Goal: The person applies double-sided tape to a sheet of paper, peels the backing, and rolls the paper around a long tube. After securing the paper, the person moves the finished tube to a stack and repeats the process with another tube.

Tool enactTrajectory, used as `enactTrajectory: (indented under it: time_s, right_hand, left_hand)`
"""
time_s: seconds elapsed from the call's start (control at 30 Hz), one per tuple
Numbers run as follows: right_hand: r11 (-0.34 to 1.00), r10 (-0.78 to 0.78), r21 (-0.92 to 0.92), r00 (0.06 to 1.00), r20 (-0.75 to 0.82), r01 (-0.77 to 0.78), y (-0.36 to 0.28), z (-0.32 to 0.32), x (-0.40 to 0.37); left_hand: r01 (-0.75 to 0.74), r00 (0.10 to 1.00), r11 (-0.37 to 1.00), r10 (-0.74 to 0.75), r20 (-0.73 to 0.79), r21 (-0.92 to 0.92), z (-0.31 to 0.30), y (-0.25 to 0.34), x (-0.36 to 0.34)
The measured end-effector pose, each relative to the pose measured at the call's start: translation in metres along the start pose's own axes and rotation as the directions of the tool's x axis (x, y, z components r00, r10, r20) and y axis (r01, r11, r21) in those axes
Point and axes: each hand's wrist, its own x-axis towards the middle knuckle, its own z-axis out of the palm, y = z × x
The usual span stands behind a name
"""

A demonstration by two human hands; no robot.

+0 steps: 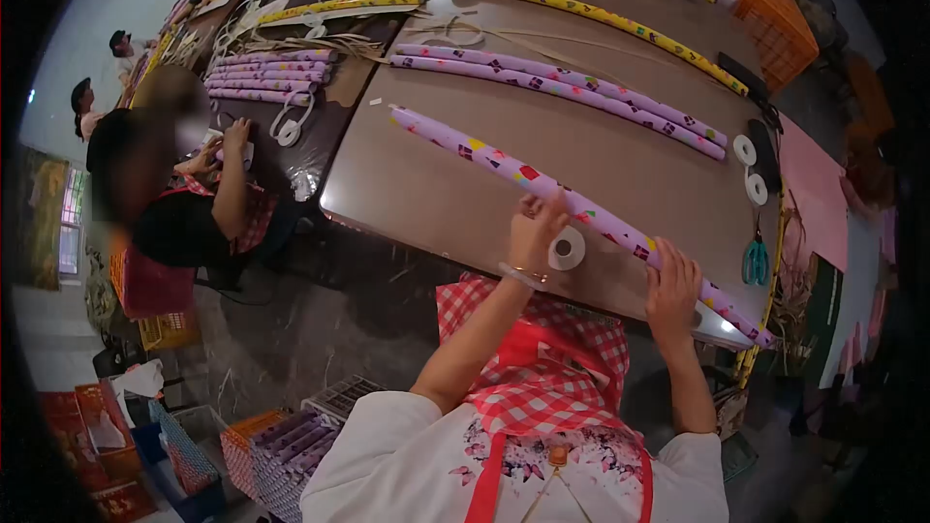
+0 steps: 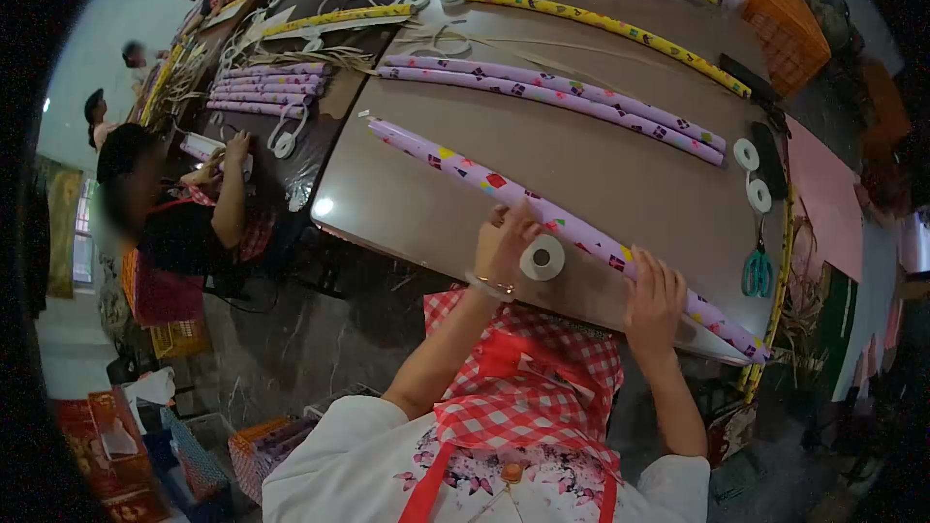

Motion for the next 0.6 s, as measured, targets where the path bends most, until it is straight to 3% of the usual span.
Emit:
enactTrajectory:
  time_s: [0.07, 0.13, 0.27, 0.37, 0.47, 0.6]
  right_hand:
    - [1.000, 0.001, 0.019, 1.000, 0.001, -0.001, -0.002, -0.004, 0.000]
    - [0.999, 0.021, 0.026, 1.000, -0.009, -0.020, -0.002, -0.008, -0.003]
    - [1.000, 0.008, -0.024, 1.000, -0.019, -0.008, 0.010, -0.011, -0.017]
    - [0.998, 0.018, -0.057, 0.999, -0.027, -0.019, 0.013, -0.020, -0.026]
    - [1.000, 0.009, -0.019, 0.996, -0.087, -0.010, 0.018, -0.026, -0.034]
    - [0.997, 0.064, -0.030, 0.995, -0.070, -0.066, 0.021, -0.031, -0.043]
  left_hand:
    - [-0.006, 0.999, 1.000, 0.007, -0.051, 0.025, 0.009, 0.001, -0.004]
    - [-0.025, 0.999, 0.999, 0.024, 0.046, 0.028, -0.005, -0.006, 0.010]
    - [-0.063, 0.998, 0.993, 0.062, 0.012, 0.096, -0.012, 0.018, 0.016]
    - [-0.085, 0.996, 0.988, 0.088, 0.023, -0.129, -0.031, 0.037, 0.028]
    - [-0.194, 0.981, 0.980, 0.193, -0.011, -0.038, -0.043, 0.059, 0.033]
    - [-0.241, 0.963, 0.958, 0.215, -0.160, -0.158, -0.051, 0.079, 0.035]
